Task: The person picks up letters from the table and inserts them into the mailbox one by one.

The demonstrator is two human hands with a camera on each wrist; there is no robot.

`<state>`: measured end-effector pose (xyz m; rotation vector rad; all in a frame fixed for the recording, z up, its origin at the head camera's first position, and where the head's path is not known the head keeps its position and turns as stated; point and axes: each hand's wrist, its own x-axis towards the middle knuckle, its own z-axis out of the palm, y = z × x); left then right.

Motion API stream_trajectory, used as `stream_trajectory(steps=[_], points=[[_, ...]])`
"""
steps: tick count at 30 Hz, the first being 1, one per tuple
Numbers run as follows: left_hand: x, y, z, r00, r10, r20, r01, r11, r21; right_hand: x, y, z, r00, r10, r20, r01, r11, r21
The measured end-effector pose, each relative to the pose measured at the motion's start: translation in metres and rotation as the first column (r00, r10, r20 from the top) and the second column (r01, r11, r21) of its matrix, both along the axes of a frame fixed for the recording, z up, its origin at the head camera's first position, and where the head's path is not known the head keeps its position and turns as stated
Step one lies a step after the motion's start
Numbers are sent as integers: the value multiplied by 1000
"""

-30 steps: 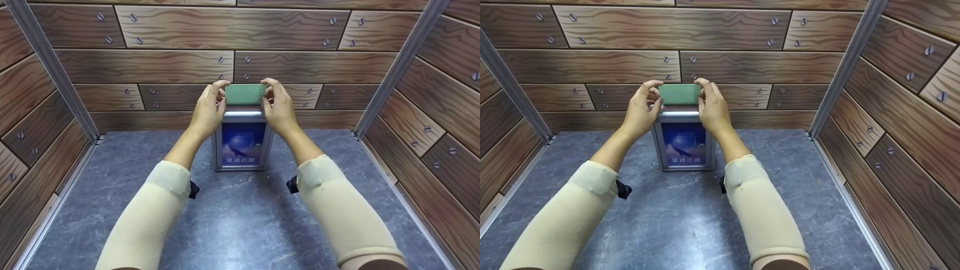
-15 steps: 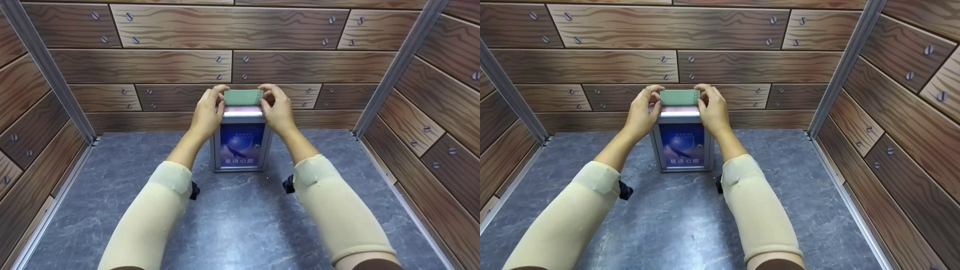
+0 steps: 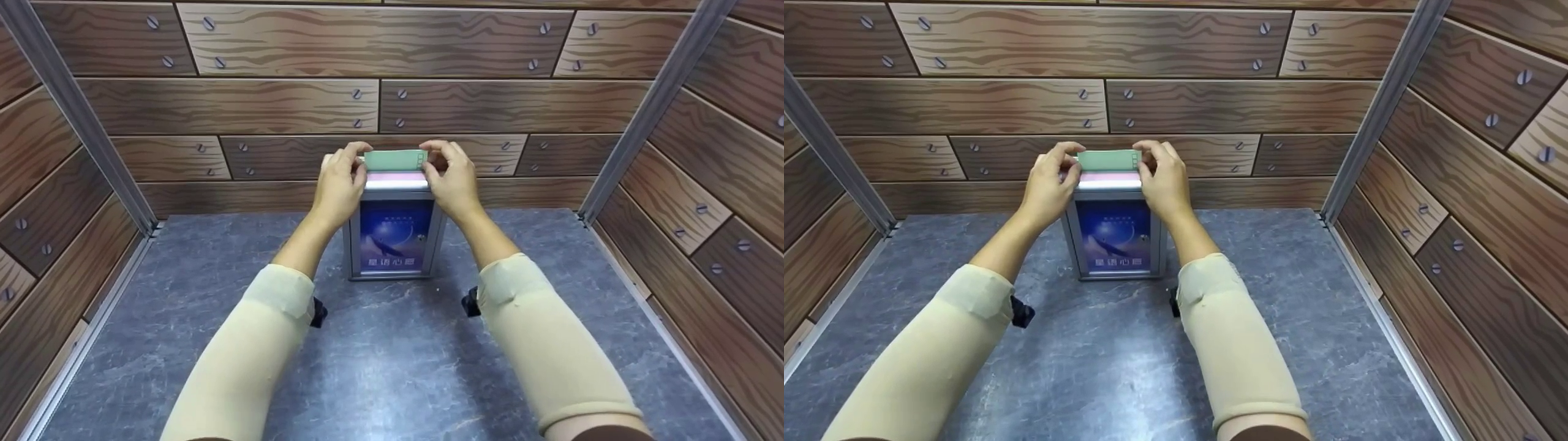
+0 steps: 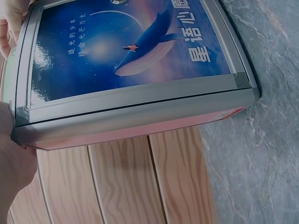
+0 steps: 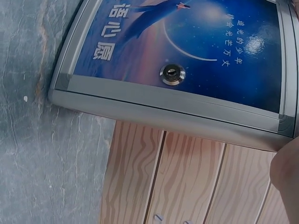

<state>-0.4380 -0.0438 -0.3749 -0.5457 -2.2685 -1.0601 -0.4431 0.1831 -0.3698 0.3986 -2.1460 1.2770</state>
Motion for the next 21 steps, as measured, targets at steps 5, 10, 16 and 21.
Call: stream_trajectory(steps=[5, 10, 16, 21], points=[[1, 0, -2, 1000, 9, -23, -9, 1000, -16, 0, 0, -2, 1000, -16, -1, 16, 1000, -19], [4, 1, -2, 994, 38, -103, -46, 996, -71, 1, -1, -3, 1000, -19, 3, 19, 999, -34], [7, 3, -3, 983, 78, -167, -92, 993, -75, 3, -2, -4, 1000, -9, 19, 10, 998, -58], [7, 3, -4, 979, 85, -185, -97, 993, -60, 3, -1, -5, 1000, -23, 5, 23, 999, -49]])
